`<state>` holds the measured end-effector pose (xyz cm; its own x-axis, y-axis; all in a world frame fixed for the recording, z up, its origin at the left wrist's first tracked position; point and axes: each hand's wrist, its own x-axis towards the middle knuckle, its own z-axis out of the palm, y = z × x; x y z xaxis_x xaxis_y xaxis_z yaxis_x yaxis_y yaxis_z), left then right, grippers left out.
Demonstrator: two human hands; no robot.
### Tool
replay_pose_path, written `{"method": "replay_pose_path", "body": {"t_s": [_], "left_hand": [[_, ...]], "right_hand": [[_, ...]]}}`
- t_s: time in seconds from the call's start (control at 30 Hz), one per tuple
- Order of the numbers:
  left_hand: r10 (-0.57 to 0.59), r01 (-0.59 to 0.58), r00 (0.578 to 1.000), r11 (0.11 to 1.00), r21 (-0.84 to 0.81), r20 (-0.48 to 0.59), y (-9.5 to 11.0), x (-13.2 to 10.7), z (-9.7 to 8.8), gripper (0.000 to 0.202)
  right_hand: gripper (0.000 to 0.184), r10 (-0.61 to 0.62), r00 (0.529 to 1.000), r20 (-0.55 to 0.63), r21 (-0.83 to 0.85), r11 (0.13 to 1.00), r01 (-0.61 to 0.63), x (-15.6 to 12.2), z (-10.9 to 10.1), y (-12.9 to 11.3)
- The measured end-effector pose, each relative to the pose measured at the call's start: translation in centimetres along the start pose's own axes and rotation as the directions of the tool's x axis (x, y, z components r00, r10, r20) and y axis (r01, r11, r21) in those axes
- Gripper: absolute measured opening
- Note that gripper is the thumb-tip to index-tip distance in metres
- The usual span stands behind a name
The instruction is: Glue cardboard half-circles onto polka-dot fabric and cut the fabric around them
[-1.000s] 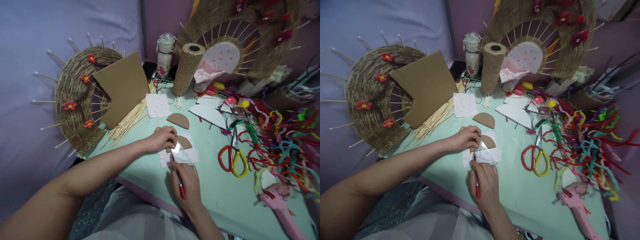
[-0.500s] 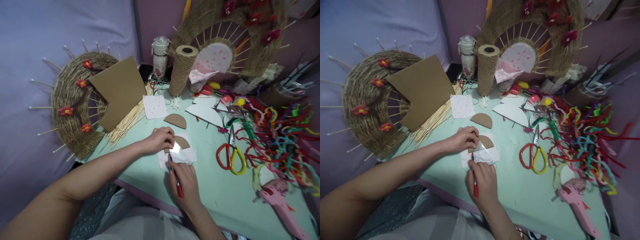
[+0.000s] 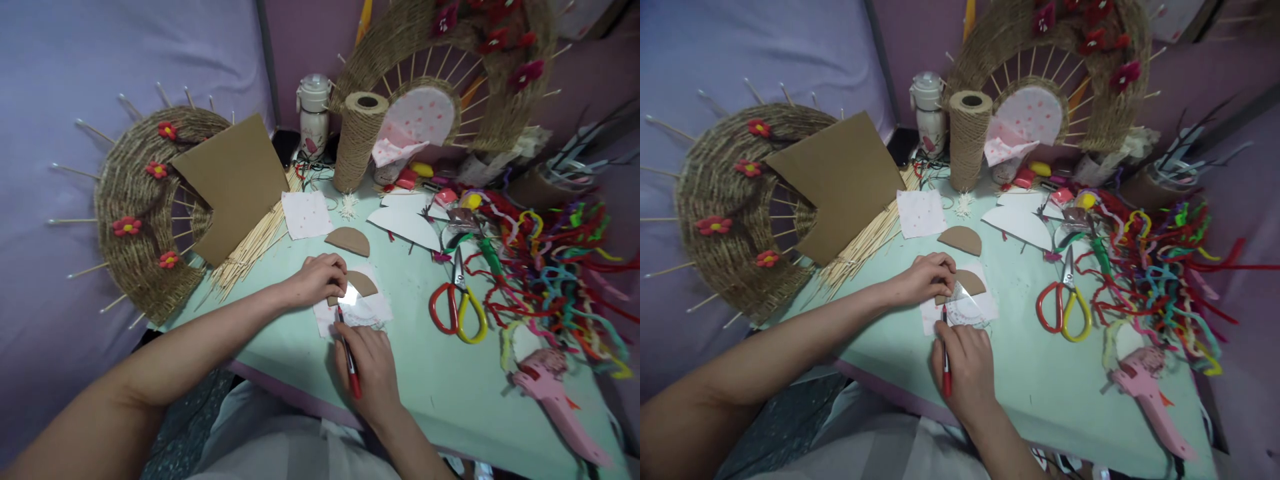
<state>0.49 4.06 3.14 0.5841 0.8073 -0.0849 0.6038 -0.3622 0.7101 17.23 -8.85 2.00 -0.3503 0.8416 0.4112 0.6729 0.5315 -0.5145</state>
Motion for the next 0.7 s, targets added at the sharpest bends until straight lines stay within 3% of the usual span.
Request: {"method": "replay_pose_path", "body": {"t_s": [0.33, 0.7], "left_hand": [[-0.004, 0.004, 1.0, 1.0, -0.028, -0.006, -0.1, 0.1, 0.1, 0.006], [-0.009, 0.009, 1.0, 0.999, -0.051, 0.011, -0.3, 0.1, 0.1, 0.009]], "right_hand": [[0.028, 0.156, 0.987, -0.03, -0.001, 0.988, -0.156, -0.4, 2.1, -2.2], [0.019, 0.22, 0.975, -0.03, -0.13, 0.966, -0.222, -0.2, 3.1, -3.5]]}}
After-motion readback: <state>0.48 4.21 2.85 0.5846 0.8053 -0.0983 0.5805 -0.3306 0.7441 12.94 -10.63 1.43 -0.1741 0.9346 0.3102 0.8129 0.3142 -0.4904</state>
